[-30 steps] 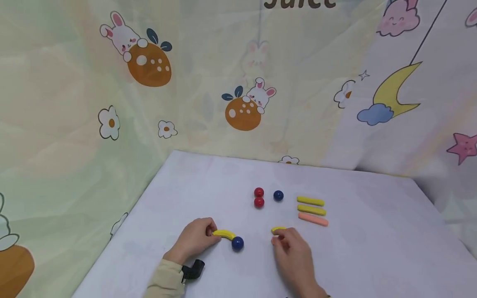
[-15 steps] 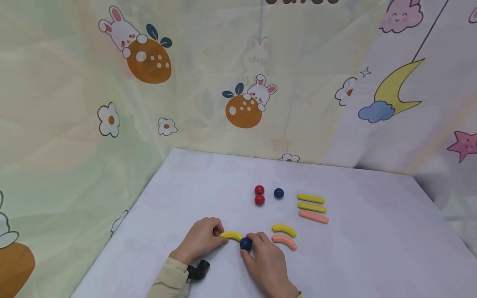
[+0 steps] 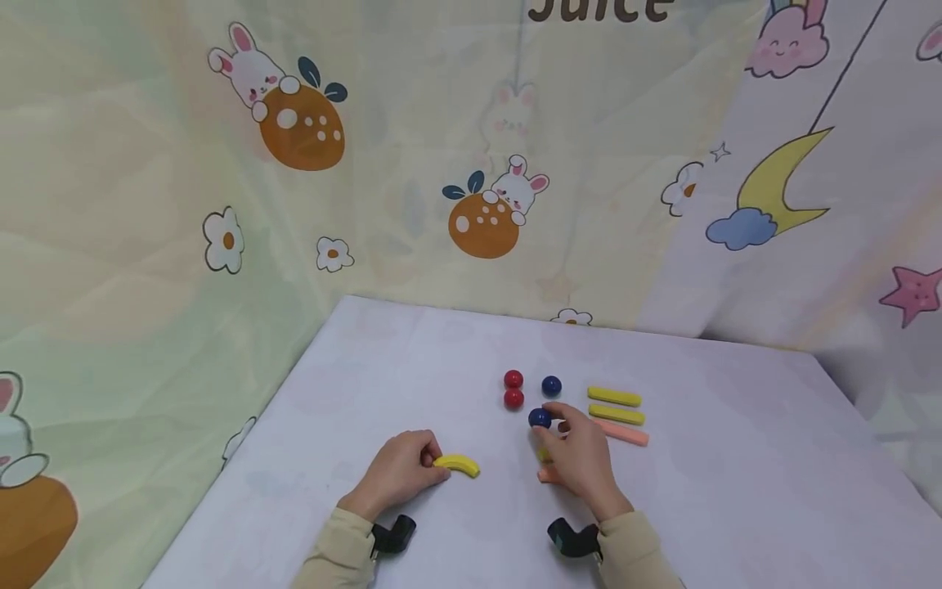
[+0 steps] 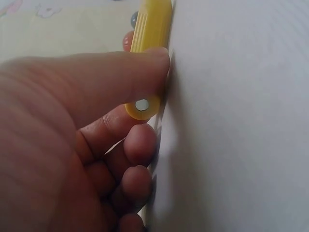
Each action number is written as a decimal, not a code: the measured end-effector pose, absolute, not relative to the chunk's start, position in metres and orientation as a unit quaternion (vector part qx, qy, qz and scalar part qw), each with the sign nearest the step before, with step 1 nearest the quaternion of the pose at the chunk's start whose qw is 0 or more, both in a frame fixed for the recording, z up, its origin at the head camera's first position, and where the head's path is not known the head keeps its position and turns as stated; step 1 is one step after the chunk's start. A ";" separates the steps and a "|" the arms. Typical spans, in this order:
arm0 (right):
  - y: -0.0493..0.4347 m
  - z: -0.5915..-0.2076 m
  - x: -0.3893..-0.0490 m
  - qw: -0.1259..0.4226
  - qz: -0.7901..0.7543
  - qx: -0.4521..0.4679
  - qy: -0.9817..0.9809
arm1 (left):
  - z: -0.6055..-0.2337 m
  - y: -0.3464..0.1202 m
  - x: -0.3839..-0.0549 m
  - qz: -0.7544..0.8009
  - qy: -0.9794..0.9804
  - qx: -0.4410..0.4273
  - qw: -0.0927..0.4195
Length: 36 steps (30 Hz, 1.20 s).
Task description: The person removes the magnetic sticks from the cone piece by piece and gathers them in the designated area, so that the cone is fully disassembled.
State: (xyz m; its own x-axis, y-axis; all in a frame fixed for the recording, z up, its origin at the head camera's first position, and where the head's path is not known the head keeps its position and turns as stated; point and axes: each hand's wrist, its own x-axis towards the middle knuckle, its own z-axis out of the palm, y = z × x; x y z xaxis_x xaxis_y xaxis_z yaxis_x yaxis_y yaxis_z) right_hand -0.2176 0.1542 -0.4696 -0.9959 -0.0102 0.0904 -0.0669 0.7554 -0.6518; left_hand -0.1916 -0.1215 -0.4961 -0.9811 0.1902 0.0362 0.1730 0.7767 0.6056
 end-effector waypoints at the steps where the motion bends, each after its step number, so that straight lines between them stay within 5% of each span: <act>1: 0.157 -0.470 -0.224 0.028 0.353 0.013 -0.935 | -0.497 -0.122 -0.192 0.321 0.942 0.099 0.014; 22: 0.158 -0.491 -0.257 0.017 0.334 -0.018 -0.942 | -0.502 -0.116 -0.194 0.322 0.941 0.105 0.012; 31: 0.126 -0.481 -0.219 0.090 0.302 0.046 -0.948 | -0.497 -0.121 -0.192 0.343 0.934 0.098 0.021; 36: 0.086 -0.475 -0.191 0.069 0.250 0.148 -0.954 | -0.494 -0.127 -0.195 0.386 0.921 0.056 0.018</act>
